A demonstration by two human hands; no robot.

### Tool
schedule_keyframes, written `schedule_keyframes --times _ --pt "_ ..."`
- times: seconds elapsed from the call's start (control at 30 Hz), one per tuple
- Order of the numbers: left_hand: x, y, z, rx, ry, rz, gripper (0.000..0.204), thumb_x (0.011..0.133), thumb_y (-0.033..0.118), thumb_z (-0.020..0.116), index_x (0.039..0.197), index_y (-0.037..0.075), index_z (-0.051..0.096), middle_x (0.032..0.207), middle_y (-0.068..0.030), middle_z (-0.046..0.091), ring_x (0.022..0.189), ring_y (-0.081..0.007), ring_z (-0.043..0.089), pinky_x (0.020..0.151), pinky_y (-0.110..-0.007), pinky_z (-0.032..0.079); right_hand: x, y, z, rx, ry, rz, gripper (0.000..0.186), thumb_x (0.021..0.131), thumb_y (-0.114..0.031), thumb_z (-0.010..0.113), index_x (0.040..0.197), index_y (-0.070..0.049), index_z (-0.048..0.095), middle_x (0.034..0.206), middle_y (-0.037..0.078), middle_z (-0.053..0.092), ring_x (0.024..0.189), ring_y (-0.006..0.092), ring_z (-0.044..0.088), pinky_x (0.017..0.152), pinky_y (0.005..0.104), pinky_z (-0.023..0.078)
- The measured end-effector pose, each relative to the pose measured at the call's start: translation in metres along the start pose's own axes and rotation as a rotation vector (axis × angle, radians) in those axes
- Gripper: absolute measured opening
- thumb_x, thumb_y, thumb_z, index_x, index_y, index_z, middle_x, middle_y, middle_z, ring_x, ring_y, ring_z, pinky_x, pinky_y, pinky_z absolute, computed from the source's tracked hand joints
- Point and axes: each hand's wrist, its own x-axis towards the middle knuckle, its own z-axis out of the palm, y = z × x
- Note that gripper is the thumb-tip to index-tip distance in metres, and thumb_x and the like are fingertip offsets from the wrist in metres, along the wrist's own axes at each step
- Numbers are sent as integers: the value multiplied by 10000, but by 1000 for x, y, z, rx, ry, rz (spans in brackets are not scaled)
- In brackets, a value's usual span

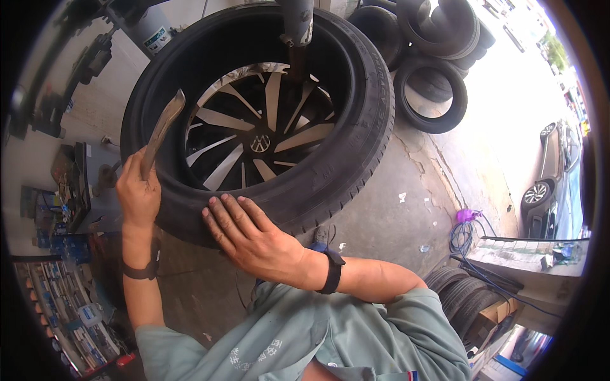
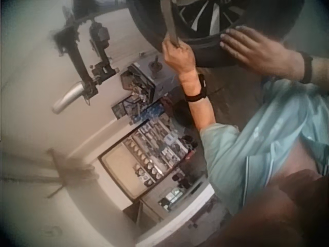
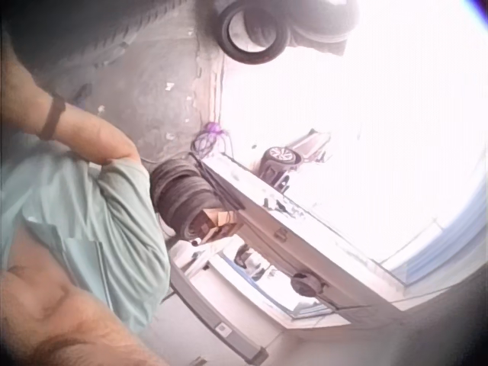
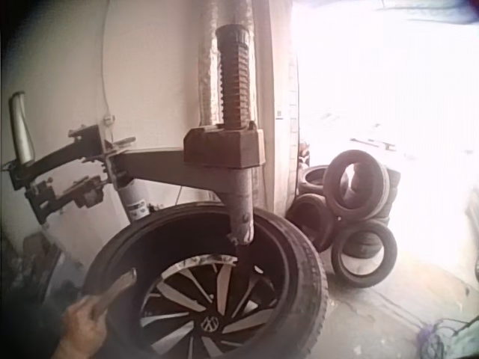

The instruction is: The person uses a tire iron and a tire changing machine to pry the tire bead over the rim of a wheel, then removes the tire by hand and sprays a liquid on the tire bead using a spray bottle.

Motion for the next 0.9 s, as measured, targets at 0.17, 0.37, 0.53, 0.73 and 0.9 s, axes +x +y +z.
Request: schedule_keyframes --times 0.17,0.37,0.53,0.73,0.9 --pt "-5 -9 2 44 -6 -87 237 841 -34 594 1071 -4 644 942 -199 672 871 -407 646 773 -422 518 3 2 0 -21 -10 -19 524 899 -237 467 1361 2 529 1379 157 559 1276 280 543 1087 406 403" --pt "-10 -7 4 -1 -12 -106 223 836 -46 594 1053 -15 639 903 -196 665 839 -398 646 753 -420 517 -1 7 -3 55 -20 -3 527 906 -248 476 1369 -2 523 1419 155 528 1316 284 514 1114 413 371" --pt "-9 -5 5 -62 -48 -174 146 869 -26 568 997 0 633 845 -157 662 797 -360 656 706 -388 511 -20 36 -22 317 -22 2 465 885 -233 608 1317 -63 585 1385 96 567 1296 238 535 1086 400 400" --pt "-7 1 6 -42 -11 -195 97 906 18 554 971 7 625 788 -133 659 745 -331 660 674 -370 501 -61 106 -38 283 108 175 420 788 -245 719 1197 -157 685 1262 13 660 1213 183 602 1051 397 419" --pt "-19 -5 4 2 42 -262 220 1007 140 538 936 -38 647 777 -114 682 683 -171 672 657 -302 503 -79 154 -45 239 193 163 373 743 -147 709 1116 -161 710 1175 -14 695 1154 163 634 1029 396 447"
